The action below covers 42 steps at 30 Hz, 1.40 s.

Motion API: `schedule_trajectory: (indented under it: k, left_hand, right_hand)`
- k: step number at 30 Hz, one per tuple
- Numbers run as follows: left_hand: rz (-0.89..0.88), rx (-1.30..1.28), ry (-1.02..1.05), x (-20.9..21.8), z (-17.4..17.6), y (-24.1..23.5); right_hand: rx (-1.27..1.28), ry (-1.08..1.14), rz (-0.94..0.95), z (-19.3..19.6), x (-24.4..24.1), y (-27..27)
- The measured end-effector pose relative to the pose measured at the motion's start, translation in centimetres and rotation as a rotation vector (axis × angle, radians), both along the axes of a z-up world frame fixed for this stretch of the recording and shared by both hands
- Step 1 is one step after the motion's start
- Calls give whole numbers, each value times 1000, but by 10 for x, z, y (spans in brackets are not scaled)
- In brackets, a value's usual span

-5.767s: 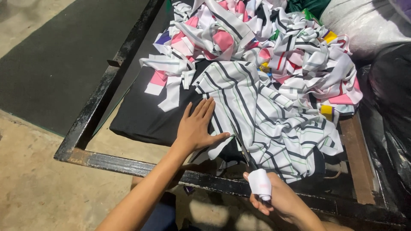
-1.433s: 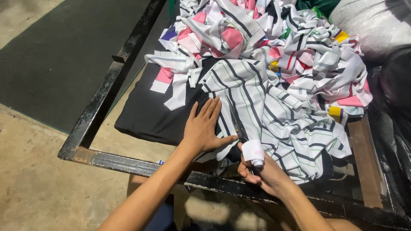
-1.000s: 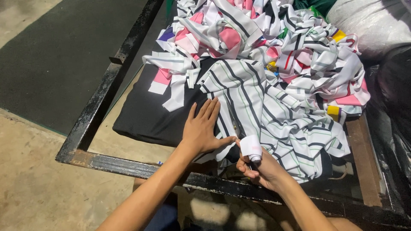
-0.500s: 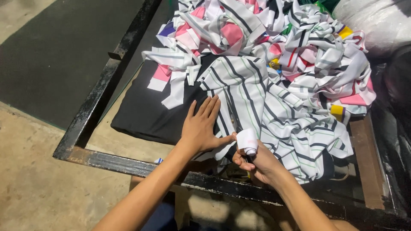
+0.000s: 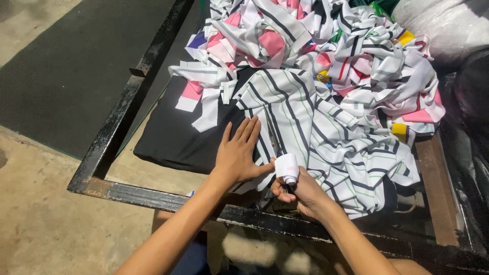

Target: Cutting long strips of striped fabric from a pile using scissors on a work table.

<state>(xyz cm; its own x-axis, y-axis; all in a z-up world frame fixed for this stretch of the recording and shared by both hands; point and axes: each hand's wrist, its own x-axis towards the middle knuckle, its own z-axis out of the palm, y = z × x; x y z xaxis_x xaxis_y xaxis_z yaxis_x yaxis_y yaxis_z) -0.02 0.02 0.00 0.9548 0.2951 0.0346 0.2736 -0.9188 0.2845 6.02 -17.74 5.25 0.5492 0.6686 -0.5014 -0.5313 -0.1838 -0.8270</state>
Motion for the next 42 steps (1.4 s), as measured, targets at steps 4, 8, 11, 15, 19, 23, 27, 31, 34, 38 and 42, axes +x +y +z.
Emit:
schedule_trajectory:
  k: [4,8,11,15,19,23,27,31,34,38,42]
  left_hand:
    - [4,7,2,-3,3,-3]
    - [-9,117,-30,-6,-19,-3]
    - [-22,220,9,-15,-18,-7]
    - [-79,218,104,-35,-10,-26]
    - [-21,-107,178,-22,52,-21]
    - [133,-79,-258,32,13,22]
    - [223,45,-12,92,-9,62]
    - [188,-19,153,109,-7,51]
    - [114,27,111,125,-10,49]
    - [7,39,126,145,0,47]
    - [48,10,-255,148,-12,40]
  right_hand:
    - [2,-10,7,1,3,-2]
    - [-77,9,94,1,6,-26]
    - [-100,-8,253,9,18,-63]
    - [221,277,396,-61,67,-125]
    - [482,-51,383,-70,94,-85]
    - [177,-394,135,-64,99,-71]
    - [-112,-537,59,-55,112,-81]
    - [-401,-678,70,-52,131,-111]
    - [-508,-705,12,-44,147,-136]
    - [-545,-683,-80,-38,160,-162]
    - [-682,-769,-48,-32,155,-179]
